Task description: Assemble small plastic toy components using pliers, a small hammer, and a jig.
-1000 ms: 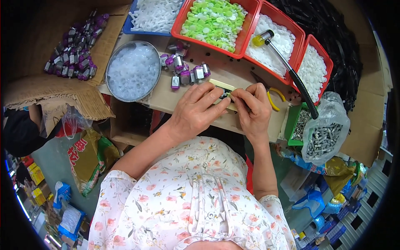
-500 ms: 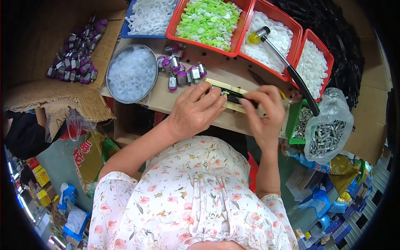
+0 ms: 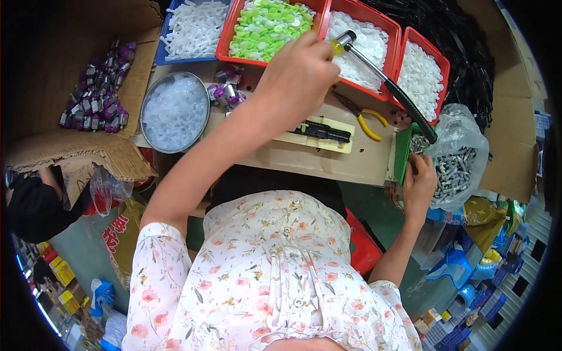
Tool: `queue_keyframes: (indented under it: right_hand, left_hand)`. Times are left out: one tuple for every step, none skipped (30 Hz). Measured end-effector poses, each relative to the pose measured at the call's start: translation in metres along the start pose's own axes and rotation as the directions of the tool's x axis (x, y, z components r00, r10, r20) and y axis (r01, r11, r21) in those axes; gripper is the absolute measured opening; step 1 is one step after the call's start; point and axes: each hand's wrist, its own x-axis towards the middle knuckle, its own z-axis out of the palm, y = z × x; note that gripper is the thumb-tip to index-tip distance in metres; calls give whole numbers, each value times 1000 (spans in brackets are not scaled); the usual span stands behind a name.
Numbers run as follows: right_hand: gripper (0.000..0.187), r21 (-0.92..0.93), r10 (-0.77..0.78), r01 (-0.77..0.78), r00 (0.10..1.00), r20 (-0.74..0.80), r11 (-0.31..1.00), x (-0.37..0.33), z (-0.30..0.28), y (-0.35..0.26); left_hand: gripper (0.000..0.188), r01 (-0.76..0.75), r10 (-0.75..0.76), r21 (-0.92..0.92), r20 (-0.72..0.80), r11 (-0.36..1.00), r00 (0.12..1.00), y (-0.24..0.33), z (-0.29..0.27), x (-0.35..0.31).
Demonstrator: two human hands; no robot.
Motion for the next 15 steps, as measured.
queue_keyframes:
  right_hand:
    - [12,-1,2,-2,1000,-2,1000,2,0,0]
    - [11,-11,-18,18,1000,-16,1000,5,0,0]
    - [10,-21,-36,35,999,-31,999,6,0,1]
    - [10,-19,-31,31,999,-33,999,6,-1,2]
    - [10,22,-17,18,999,-32,1000,6,-2,4]
    - [10,62,-1,3,1000,-30,998,6,-2,5]
    - [10,66,4,-2,1000,-31,998,4,-3,6]
    - [10,92,10,-4,998,-59,996,3,-3,7]
    - [11,116,19,-9,996,-87,993,2,-3,8]
    - [11,120,27,-16,996,-89,993,1,-4,9]
    - [11,150,46,-29,993,-108,988,0,-4,9]
    - [11,181,66,-42,990,-127,983,-1,-4,9]
    - [11,185,73,-48,989,-129,982,-1,-5,8]
    - [10,215,83,-47,984,-159,975,-1,-5,7]
    - [9,244,92,-44,978,-189,969,-1,-5,4]
  left_hand:
    - [4,-2,2,-2,0,1000,1000,-6,7,10]
    - [2,-50,50,9,22,999,999,-11,14,20]
    - [3,-100,99,18,47,995,994,-16,21,28]
    - [3,-104,103,18,50,994,993,-17,27,34]
    - [3,-131,124,51,118,990,985,-18,31,40]
    - [3,-162,144,81,187,984,972,-20,36,43]
    - [3,-167,149,80,192,983,970,-22,39,46]
    - [4,-189,167,104,191,977,967,-25,43,47]
    - [5,-213,187,125,192,969,963,-24,44,50]
    - [5,-220,193,123,198,968,961,-23,45,50]
    - [5,-213,181,130,220,968,958,-22,44,51]
    - [5,-207,169,138,243,969,955,-21,42,51]
    - [5,-213,175,136,248,968,953,-20,43,51]
    - [5,-210,172,135,248,968,953,-19,44,50]
    - [4,-206,169,134,247,969,954,-20,45,49]
